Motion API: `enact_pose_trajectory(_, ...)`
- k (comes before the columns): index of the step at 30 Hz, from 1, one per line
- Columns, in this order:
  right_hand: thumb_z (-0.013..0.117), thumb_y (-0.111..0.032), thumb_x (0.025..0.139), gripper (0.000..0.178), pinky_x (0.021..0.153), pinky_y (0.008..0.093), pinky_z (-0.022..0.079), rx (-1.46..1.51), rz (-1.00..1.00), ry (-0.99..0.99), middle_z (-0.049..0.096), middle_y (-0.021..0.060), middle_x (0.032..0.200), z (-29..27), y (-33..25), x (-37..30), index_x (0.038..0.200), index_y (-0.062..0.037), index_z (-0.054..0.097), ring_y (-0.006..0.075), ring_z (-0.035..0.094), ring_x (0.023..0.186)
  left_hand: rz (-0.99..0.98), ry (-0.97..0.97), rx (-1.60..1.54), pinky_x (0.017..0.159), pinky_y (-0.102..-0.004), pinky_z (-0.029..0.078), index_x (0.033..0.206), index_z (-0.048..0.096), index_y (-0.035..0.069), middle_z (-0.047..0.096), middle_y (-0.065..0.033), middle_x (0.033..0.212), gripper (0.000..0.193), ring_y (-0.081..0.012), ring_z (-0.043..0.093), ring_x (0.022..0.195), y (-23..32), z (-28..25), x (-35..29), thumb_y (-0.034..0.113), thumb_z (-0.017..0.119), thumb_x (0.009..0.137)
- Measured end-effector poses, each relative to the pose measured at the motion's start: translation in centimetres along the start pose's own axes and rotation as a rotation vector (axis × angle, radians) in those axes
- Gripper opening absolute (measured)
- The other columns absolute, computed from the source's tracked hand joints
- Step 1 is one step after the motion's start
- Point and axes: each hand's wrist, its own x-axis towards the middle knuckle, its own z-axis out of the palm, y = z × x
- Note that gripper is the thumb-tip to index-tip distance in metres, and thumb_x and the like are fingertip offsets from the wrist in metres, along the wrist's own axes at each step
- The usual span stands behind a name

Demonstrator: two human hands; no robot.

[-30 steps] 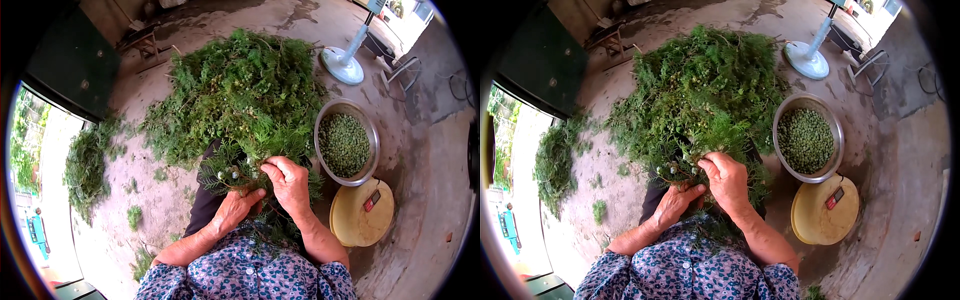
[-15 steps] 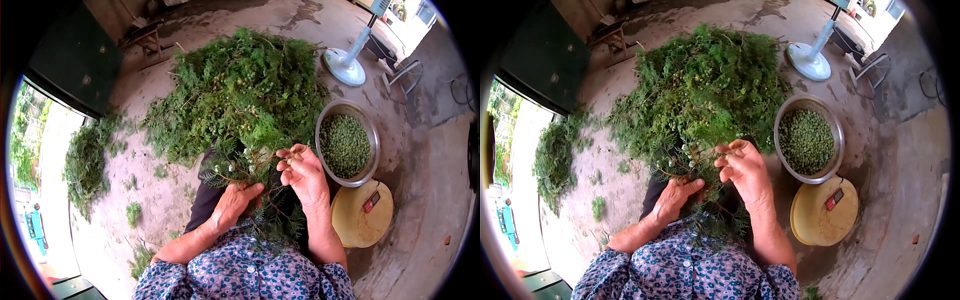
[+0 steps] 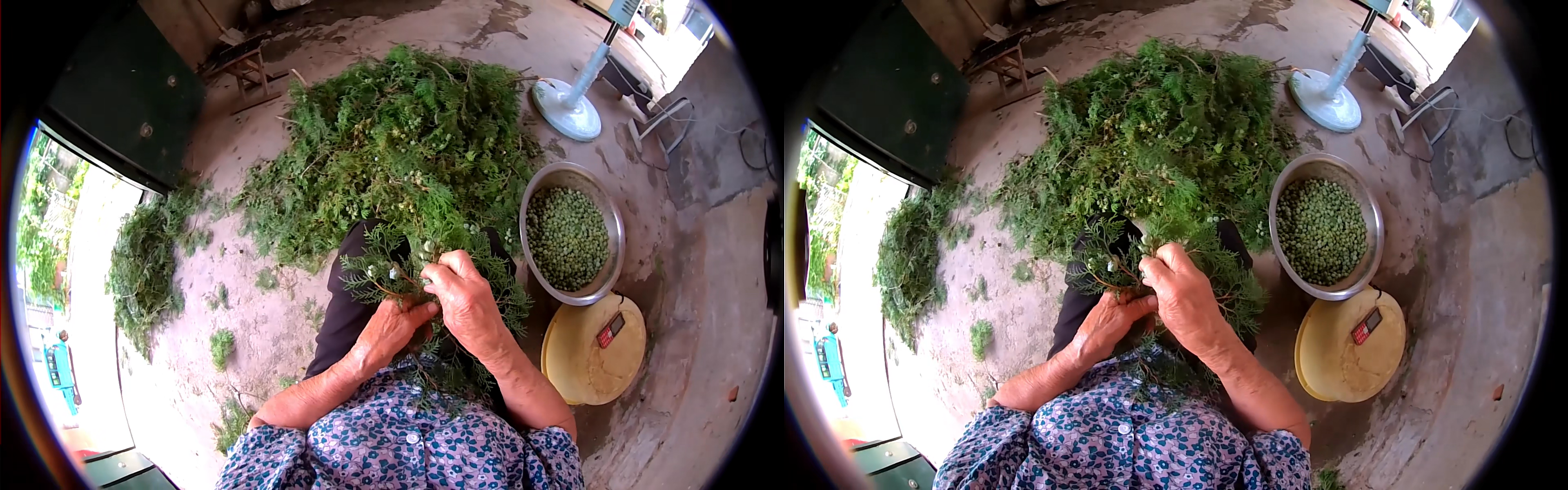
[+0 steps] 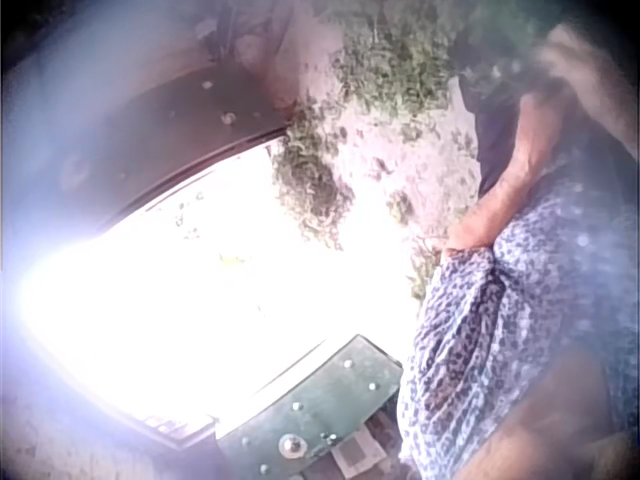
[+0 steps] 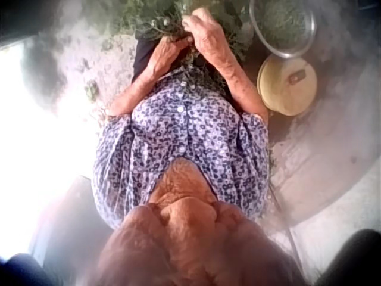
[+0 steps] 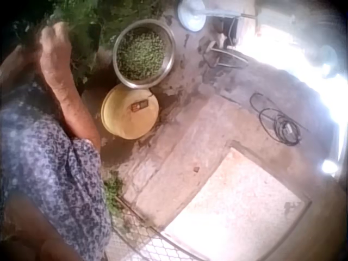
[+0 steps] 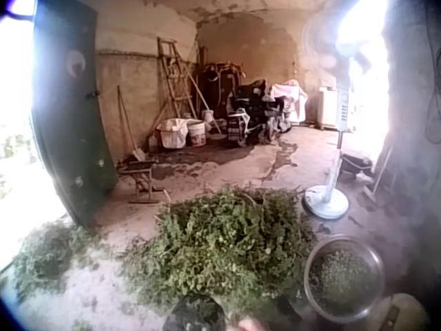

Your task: The person picks up branches from a pile by hand, plucks small green berries from them, and drops the berries into a metal bowl.

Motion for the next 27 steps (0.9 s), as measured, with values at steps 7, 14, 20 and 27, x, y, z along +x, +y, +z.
enact_pose_trajectory(7,0.054,0.001,0.082,0.009,0.043,0.0183,0.037,0.887,0.515,0.23,0.05,0.0023,0.063,-4.8,0.5,0.4,0.09,0.0003,0.058,0.0072,0.046,0.051,-0.087,-0.051,-0.027,0.045,-0.0243,0.035,0.078,0.057,0.002,0.053,-0.0015,0.058,0.027,-0.0089,0.044,0.049,0.5,-0.9,-0.3,0.027,0.051,0.087)
enact_pose_trajectory(14,0.055,0.006,0.075,0.028,0.072,0.0286,0.048,-0.563,0.196,0.642,0.051,0.012,0.107,-14.0,8.8,-1.0,0.1,-0.0052,0.06,0.023,0.056,0.084,-0.107,-0.034,-0.08,0.052,-0.0243,0.036,0.075,0.06,0.005,0.057,-0.0003,0.063,0.027,-0.0075,0.044,0.056,1.1,-1.6,-0.3,0.03,0.057,0.085)
enact_pose_trajectory(20,0.051,0.007,0.074,0.034,0.087,0.0352,0.04,-0.941,0.485,0.644,0.047,0.0165,0.118,-22.9,19.3,-5.6,0.105,-0.0066,0.059,0.0327,0.049,0.103,0.051,-0.121,-0.032,0.058,-0.0253,0.038,0.088,0.059,0.005,0.06,-0.0009,0.072,0.037,-0.0089,0.047,0.064,-0.2,-1.9,0.2,0.041,0.05,0.087)
enact_pose_trajectory(27,0.057,0.0,0.076,0.032,0.085,0.0352,0.04,-1.129,0.491,0.816,0.049,0.0168,0.115,-22.2,18.6,-5.2,0.107,-0.0051,0.057,0.0322,0.05,0.102,-0.008,-0.196,0.022,0.07,-0.0255,0.041,0.099,0.057,0.003,0.062,-0.0029,0.078,0.034,-0.0105,0.053,0.078,2.1,-1.2,0.0,0.035,0.049,0.089)
